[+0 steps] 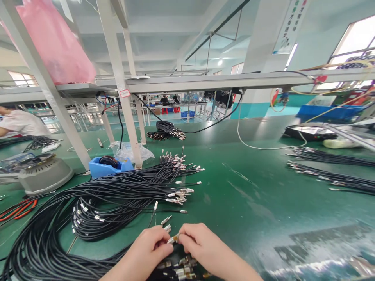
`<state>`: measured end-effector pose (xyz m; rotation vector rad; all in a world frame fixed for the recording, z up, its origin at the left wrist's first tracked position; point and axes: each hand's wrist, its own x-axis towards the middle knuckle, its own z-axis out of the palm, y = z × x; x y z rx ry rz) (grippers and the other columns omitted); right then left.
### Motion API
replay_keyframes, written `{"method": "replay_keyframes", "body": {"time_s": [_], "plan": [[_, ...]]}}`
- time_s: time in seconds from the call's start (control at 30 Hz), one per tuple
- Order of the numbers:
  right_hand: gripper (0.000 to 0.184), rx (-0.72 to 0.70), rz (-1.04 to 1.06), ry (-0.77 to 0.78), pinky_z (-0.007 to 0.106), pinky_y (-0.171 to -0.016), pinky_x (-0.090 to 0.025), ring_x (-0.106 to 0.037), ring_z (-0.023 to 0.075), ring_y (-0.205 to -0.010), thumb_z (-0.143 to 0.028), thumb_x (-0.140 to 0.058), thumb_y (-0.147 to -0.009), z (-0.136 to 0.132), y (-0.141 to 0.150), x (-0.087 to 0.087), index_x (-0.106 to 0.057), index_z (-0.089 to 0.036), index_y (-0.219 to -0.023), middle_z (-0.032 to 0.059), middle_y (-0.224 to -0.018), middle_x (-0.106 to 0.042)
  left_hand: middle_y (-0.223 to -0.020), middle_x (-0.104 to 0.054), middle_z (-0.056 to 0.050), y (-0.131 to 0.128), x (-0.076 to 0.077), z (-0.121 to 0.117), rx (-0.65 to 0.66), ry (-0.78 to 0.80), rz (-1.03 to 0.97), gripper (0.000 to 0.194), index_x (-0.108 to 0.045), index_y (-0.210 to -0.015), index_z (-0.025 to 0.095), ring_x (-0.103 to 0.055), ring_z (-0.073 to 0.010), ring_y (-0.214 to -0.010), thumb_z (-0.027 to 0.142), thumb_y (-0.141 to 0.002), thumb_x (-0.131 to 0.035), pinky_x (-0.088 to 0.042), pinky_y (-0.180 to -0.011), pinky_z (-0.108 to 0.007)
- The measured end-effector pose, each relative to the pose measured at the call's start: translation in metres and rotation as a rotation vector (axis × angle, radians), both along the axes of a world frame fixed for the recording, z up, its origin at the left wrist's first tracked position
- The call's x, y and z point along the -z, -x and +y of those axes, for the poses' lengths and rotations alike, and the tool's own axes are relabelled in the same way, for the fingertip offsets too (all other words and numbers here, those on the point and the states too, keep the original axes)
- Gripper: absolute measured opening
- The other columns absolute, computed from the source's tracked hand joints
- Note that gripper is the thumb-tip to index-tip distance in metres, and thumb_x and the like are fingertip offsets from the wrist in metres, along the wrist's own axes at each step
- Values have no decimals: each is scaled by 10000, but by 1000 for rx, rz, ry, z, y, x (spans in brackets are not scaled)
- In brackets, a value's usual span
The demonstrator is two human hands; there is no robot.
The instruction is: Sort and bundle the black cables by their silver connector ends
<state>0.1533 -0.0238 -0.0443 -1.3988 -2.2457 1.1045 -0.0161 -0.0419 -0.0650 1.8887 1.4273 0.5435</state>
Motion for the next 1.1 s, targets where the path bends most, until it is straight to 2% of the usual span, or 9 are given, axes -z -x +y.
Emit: {"method": "replay_keyframes", "body": {"time_s": [0.13, 0.27, 0.37, 0.47, 0.63, 0.87, 1.0, 1.1], "plan": [[211, -3, 61, 97, 189, -481, -336, -397, 102, -511, -206, -324, -765, -1, 1, 0, -430, -180, -584, -41, -522, -391, -651, -489, 22, -2, 2, 0, -1, -16, -43, 172, -438, -549, 172, -453, -116, -660, 203, -718, -430, -278, -590, -222], [200, 13, 83, 147, 188, -454, -321, -379, 93, -472, -200, -324, -737, -1, 2, 3, -427, -175, -567, -46, -501, -377, -604, -460, 32, -4, 2, 1, -3, -31, -64, 183, -433, -542, 169, -423, -107, -617, 217, -718, -424, -256, -568, -224], [189, 20, 95, 169, 191, -455, -325, -379, 93, -463, -205, -332, -720, -1, 2, 4, -425, -175, -559, -48, -491, -379, -536, -429, 41, -3, 0, 4, 25, 136, -149, 170, -473, -549, 168, -394, -99, -554, 230, -697, -418, -256, -519, -217], [178, 8, 106, 202, 188, -464, -341, -403, 94, -465, -205, -332, -709, -3, 0, 4, -418, -177, -555, -45, -488, -396, -478, -394, 54, -3, -3, 5, 112, 288, -209, 165, -492, -560, 169, -356, -92, -487, 243, -681, -407, -255, -461, -209], [182, -1, 106, 195, 187, -477, -338, -397, 91, -483, -210, -333, -721, -7, -2, 5, -415, -179, -562, -43, -514, -409, -502, -381, 59, -7, -5, 5, 150, 169, -152, 154, -450, -548, 168, -354, -82, -511, 206, -684, -389, -240, -466, -198], [185, -16, 107, 163, 189, -472, -325, -366, 90, -480, -176, -326, -723, -5, -3, 11, -375, -186, -544, -56, -497, -365, -515, -390, 50, -15, 2, 5, 141, 16, -53, 179, -419, -517, 169, -374, -88, -534, 214, -689, -402, -247, -511, -209], [187, -5, 145, 208, 196, -465, -340, -390, 97, -486, -218, -323, -756, -6, -3, 10, -396, -183, -588, -47, -517, -396, -540, -429, 51, -15, 2, 5, 150, -30, -44, 192, -432, -529, 169, -388, -84, -546, 212, -715, -412, -247, -511, -200], [214, 12, 213, 203, 203, -509, -379, -440, 107, -533, -272, -322, -793, -7, 1, 7, -449, -170, -655, -35, -561, -432, -564, -452, 50, -4, -6, 13, 74, -128, -19, 242, -463, -553, 174, -408, -84, -566, 244, -776, -403, -271, -526, -189]]}}
